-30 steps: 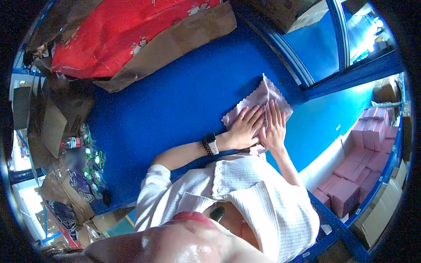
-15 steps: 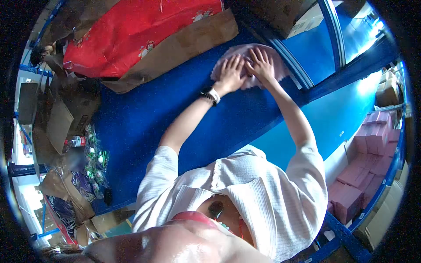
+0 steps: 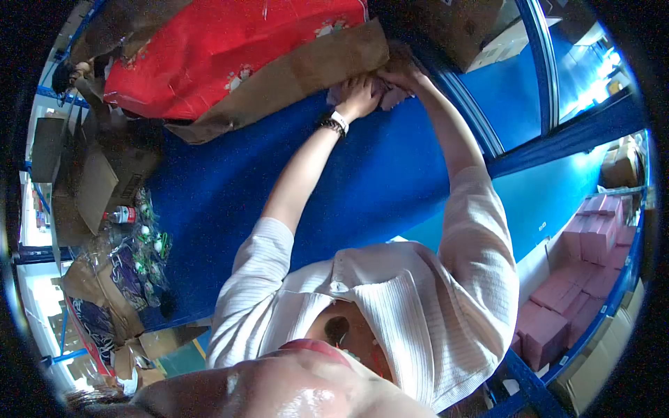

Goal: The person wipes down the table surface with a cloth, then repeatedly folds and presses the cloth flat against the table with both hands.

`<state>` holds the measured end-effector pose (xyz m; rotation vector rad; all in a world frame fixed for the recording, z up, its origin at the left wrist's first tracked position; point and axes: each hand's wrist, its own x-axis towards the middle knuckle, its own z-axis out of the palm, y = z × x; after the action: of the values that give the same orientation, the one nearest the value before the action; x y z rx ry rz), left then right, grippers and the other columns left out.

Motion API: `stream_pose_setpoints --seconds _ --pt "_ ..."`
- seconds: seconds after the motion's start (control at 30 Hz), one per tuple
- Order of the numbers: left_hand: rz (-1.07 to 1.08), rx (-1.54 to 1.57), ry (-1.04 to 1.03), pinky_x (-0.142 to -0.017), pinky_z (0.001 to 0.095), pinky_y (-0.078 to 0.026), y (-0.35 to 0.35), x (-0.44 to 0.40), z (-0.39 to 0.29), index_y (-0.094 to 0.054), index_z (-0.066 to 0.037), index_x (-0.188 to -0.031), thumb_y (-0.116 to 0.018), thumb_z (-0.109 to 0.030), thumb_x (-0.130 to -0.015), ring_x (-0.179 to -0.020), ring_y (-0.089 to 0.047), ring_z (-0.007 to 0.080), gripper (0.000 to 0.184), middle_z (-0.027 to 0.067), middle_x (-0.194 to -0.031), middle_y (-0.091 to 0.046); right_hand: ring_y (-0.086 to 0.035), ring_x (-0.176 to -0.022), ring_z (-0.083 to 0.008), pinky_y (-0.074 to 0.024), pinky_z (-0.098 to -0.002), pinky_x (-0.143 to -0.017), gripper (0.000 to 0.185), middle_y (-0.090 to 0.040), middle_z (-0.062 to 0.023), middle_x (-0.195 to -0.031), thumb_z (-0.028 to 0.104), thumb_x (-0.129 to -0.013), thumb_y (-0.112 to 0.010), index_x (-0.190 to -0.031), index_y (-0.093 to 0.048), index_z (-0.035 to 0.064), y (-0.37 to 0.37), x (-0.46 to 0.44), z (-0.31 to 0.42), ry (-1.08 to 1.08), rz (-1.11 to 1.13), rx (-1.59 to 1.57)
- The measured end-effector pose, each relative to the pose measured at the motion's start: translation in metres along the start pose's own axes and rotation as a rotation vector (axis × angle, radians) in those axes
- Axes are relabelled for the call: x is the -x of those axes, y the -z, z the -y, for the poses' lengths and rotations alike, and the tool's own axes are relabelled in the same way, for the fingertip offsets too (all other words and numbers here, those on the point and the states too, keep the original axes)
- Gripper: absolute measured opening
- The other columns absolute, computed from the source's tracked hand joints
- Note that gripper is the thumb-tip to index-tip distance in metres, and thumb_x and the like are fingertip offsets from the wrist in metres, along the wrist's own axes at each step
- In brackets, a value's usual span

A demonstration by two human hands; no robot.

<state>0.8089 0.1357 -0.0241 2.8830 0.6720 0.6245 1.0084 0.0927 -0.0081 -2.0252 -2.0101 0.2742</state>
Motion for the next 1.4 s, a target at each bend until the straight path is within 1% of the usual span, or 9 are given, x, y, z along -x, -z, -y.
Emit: stream_pose_setpoints --seconds 0.07,0.2,0.27,0.33,0.53,0.7,0.77,1.07,1.4 --pt "-0.013 0.007 -0.004 -0.098 0.0446 -0.033 -0.001 -0.005 -0.001 -0.05 -0.001 -0.123 -0.05 -0.047 -0.082 -0.116 -0.048 0.0341 0.062 0.0196 -0.124 -0.053 -0.05 -0.116 -0.0297 -0.0376 -0.0362 -0.097 0.053 -0.049 -0.008 -0.134 0.045 -0.09 -0.043 -0.128 -0.051 0.0097 -0.017 -0.003 -0.029 0.029 -0.083 -0.082" --pt "-0.017 -0.003 -0.065 -0.102 0.0466 -0.03 0.009 -0.002 -0.009 -0.046 -0.003 -0.127 -0.049 -0.045 -0.083 -0.122 -0.042 0.0346 0.062 0.0194 -0.131 -0.046 -0.047 -0.119 -0.0293 -0.0355 -0.0381 -0.1 0.05 -0.047 -0.0078 -0.137 0.045 -0.092 -0.04 -0.129 -0.05 0.0123 -0.034 0.042 0.004 0.167 -0.47 0.569" --pt "-0.01 -0.004 -0.112 -0.105 0.0492 -0.027 0.012 0.006 -0.019 -0.041 -0.004 -0.133 -0.048 -0.043 -0.084 -0.129 -0.035 0.0352 0.063 0.0188 -0.14 -0.039 -0.042 -0.125 -0.0302 -0.0345 -0.045 -0.102 0.058 -0.038 -0.0053 -0.144 0.054 -0.092 -0.036 -0.136 -0.042 0.018 -0.04 0.074 0.02 -0.242 -0.388 0.428" --pt "0.142 0.096 -0.223 -0.109 0.0518 -0.018 0.009 0.016 -0.037 -0.036 -0.007 -0.138 -0.045 -0.048 -0.086 -0.135 -0.025 0.0353 0.067 0.0182 -0.147 -0.029 -0.039 -0.128 -0.0299 -0.0325 -0.045 -0.104 0.056 -0.036 -0.0049 -0.145 0.053 -0.094 -0.035 -0.138 -0.04 0.0186 -0.029 0.126 0.051 -0.36 -0.367 0.311" --pt "0.388 0.093 -0.524 -0.111 0.0519 -0.012 0.03 0.072 -0.125 -0.032 -0.009 -0.142 -0.039 -0.059 -0.084 -0.138 -0.021 0.0323 0.077 0.0159 -0.149 -0.023 -0.036 -0.131 -0.0276 -0.0225 -0.0421 -0.109 0.05 -0.039 -0.0076 -0.143 0.041 -0.094 -0.039 -0.138 -0.042 0.0153 -0.014 0.264 0.132 -0.469 -0.335 0.502" --pt "0.094 0.351 -0.699 -0.109 0.0502 -0.019 0.021 0.118 -0.163 -0.045 -0.007 -0.132 -0.06 -0.057 -0.069 -0.132 -0.031 0.0338 0.082 0.0156 -0.14 -0.039 -0.034 -0.133 -0.0316 -0.0234 -0.0431 -0.109 0.053 -0.039 -0.0146 -0.142 0.033 -0.092 -0.046 -0.138 -0.039 0.0065 -0.052 0.34 0.132 -0.418 -0.386 0.529" --pt "-0.018 0.373 -0.678 -0.107 0.0498 -0.021 0.015 0.133 -0.166 -0.048 -0.006 -0.129 -0.06 -0.059 -0.068 -0.13 -0.033 0.0341 0.082 0.0151 -0.14 -0.039 -0.034 -0.132 -0.0326 -0.0244 -0.0433 -0.108 0.055 -0.039 -0.0169 -0.141 0.034 -0.092 -0.047 -0.139 -0.037 0.0063 -0.038 0.345 0.13 -0.353 -0.351 0.471" --pt "0.023 0.287 -0.532 -0.108 0.0486 -0.019 0.017 0.159 -0.142 -0.045 -0.009 -0.132 -0.058 -0.063 -0.069 -0.131 -0.031 0.0314 0.084 0.0139 -0.142 -0.037 -0.033 -0.131 -0.0373 -0.0243 -0.0454 -0.107 0.059 -0.035 -0.0176 -0.144 0.036 -0.09 -0.046 -0.14 -0.035 0.0058 -0.047 0.324 0.129 -0.239 -0.401 0.399" --pt "0.079 0.207 -0.11 -0.113 0.0463 -0.011 0.152 0.337 0.01 -0.031 -0.009 -0.142 -0.052 -0.062 -0.079 -0.138 -0.02 0.0287 0.085 0.0123 -0.15 -0.023 -0.022 -0.136 -0.038 -0.0177 -0.0511 -0.11 0.068 -0.027 -0.0182 -0.147 0.04 -0.088 -0.048 -0.142 -0.029 0.0041 -0.065 0.175 0.321 0.187 -0.112 0.231"
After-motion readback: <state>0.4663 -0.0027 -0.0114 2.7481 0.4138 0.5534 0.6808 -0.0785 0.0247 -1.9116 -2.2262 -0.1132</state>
